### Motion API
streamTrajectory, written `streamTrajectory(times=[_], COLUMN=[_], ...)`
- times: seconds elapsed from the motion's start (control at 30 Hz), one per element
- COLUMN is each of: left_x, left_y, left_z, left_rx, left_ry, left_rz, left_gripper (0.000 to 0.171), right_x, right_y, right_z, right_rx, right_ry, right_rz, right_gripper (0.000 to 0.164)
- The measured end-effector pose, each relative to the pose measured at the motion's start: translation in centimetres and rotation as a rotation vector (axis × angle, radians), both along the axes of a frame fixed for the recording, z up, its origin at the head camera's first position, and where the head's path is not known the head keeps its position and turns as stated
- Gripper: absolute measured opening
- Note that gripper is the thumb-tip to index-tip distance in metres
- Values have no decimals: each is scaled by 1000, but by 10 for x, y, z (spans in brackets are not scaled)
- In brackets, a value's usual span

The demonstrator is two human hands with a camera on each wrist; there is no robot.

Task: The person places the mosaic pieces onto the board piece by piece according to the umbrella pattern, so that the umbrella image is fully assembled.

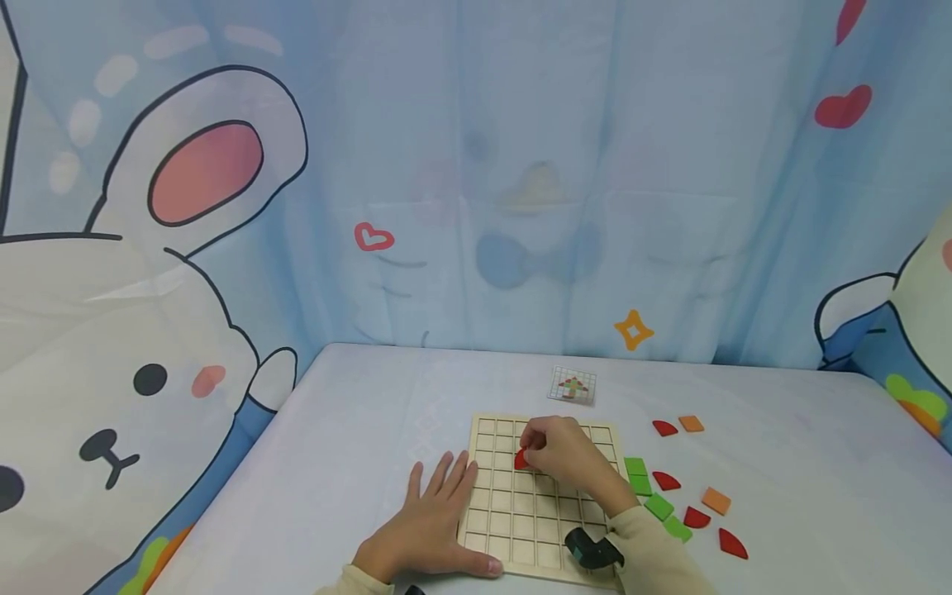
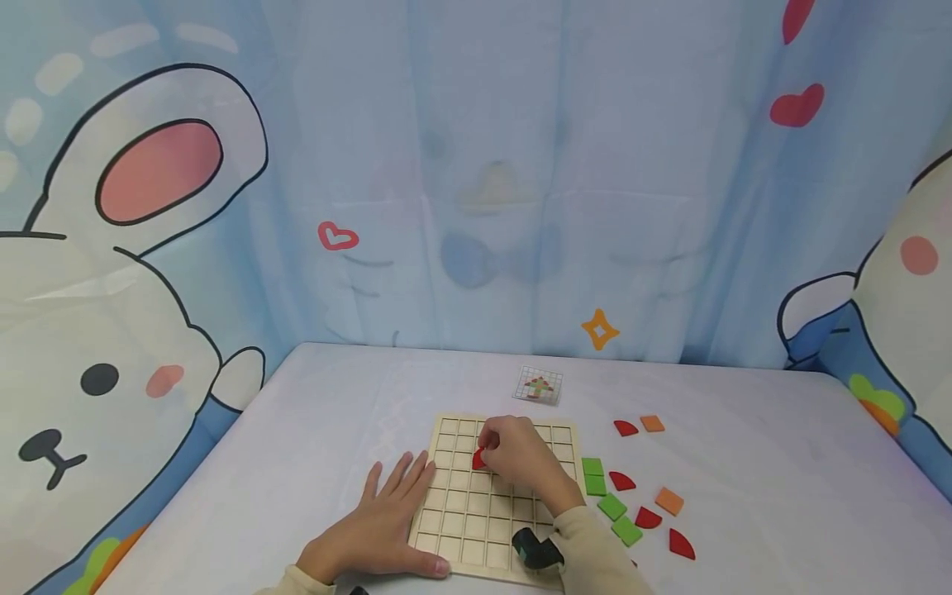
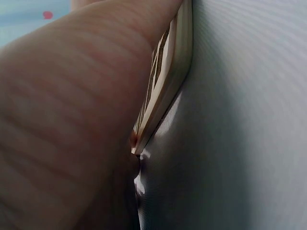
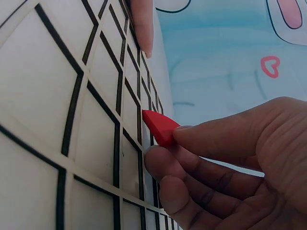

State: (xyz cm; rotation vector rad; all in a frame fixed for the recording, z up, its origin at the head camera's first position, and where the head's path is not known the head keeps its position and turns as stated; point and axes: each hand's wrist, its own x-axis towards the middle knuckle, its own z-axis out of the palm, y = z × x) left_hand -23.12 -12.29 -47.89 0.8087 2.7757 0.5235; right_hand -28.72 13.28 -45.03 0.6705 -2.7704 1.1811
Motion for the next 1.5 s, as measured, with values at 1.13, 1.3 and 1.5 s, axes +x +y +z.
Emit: streamTrajectory(times=[1.13, 1.3, 1.5], left_x=[0, -1, 0], left_y=[0, 0, -1], left_z=[-1, -1, -1], left_rx=[14, 22, 26], left_ry=[-5, -16, -21], left_rz=[-1, 4, 8], left_gripper=[132, 132, 132], right_x=[-1, -2, -3], right_y=[13, 33, 63], right_z=[3, 14, 25], right_rx=[98, 43, 6], right_ry=[83, 91, 79], right_rz=[19, -24, -152], right_gripper=[5, 5, 16])
